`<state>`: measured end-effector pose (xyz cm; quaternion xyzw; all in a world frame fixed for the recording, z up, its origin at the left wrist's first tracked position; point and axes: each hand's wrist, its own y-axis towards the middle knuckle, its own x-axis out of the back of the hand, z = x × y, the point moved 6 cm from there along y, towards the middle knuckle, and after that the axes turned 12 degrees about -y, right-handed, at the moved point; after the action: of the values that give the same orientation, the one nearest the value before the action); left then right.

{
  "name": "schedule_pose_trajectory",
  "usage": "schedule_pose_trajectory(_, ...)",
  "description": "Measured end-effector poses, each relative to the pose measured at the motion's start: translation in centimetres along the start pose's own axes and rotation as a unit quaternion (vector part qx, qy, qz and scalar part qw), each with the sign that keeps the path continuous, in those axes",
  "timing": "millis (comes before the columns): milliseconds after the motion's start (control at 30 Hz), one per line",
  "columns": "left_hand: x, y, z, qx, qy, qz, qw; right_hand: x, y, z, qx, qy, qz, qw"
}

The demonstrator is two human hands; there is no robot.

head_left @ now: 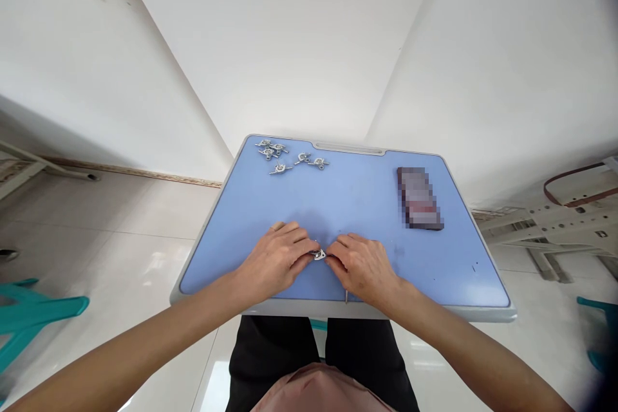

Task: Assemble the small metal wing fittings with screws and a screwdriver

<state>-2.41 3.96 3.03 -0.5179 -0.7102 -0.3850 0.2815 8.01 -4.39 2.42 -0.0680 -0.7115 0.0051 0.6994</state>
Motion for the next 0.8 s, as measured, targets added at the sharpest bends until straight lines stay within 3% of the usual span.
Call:
schedule_pose_trajectory(267, 0.3, -0.8, 0.8, 0.039, -0.033, -0.005, 0.999, 1.0, -0.1, 0.0, -0.020, 0.030, -0.035, 0.999)
schedule_pose_trajectory(500, 0.3, -1.3, 1.2, 0.072, -0.039, -0.041, 0.996, 1.6, 1.2, 2.4, 0.035, 0.011, -0.022, 0.999)
schedule_pose_trajectory(800, -0.1, -1.5, 1.0, 0.098, -0.024, -0.109, 0.989, 1.5, 2.7, 0.3, -0.119, 0.140, 0.048, 0.982)
